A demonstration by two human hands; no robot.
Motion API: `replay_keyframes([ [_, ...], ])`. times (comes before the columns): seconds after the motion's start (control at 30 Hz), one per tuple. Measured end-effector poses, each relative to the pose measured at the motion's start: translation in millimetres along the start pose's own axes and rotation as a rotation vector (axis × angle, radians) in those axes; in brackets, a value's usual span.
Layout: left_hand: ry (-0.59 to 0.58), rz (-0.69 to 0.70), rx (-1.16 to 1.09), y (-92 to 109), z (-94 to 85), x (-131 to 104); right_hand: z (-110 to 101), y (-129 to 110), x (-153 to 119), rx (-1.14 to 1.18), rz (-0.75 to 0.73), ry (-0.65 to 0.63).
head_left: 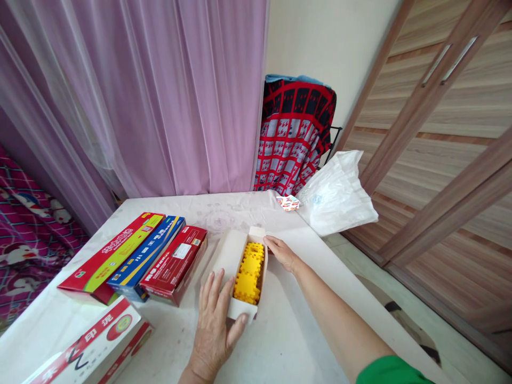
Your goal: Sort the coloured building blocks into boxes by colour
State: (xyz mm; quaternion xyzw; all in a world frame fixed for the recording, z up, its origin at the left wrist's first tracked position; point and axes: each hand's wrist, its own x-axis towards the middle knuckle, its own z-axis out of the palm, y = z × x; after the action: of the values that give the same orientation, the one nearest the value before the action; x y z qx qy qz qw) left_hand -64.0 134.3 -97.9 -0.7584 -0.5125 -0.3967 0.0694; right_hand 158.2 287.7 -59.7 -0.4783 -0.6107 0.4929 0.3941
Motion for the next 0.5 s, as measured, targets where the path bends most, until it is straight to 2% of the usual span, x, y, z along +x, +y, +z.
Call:
replay_keyframes([
  [0.13, 0.081, -0.091, -0.029, 2.3, -1.5, 0.3, 8.4, -4.5, -24.2, -0.136, -0.055, 0.090],
  [0.27, 0.135, -0.313, -0.203, -1.7, 0.8, -3.7, 11.5, -2.1, -62.0, -0.157, -0.078, 0.220],
  [0.33, 0.139, -0.468, -0.442, -5.4, 2.4, -5.2, 14.4, 4.4, -82.8, -0.212, -0.042, 0.301],
  [0.4, 0.093, -0.702, -0.694, -7.7, 0.6, -5.0, 19.5, 11.7, -102.7, -0.301, 0.005, 0.365],
  [0.5, 0.022, -1.005, -0.833, -5.3, -11.1, -1.7, 28.7, 19.1, -127.4, -0.387, 0.001, 0.449],
])
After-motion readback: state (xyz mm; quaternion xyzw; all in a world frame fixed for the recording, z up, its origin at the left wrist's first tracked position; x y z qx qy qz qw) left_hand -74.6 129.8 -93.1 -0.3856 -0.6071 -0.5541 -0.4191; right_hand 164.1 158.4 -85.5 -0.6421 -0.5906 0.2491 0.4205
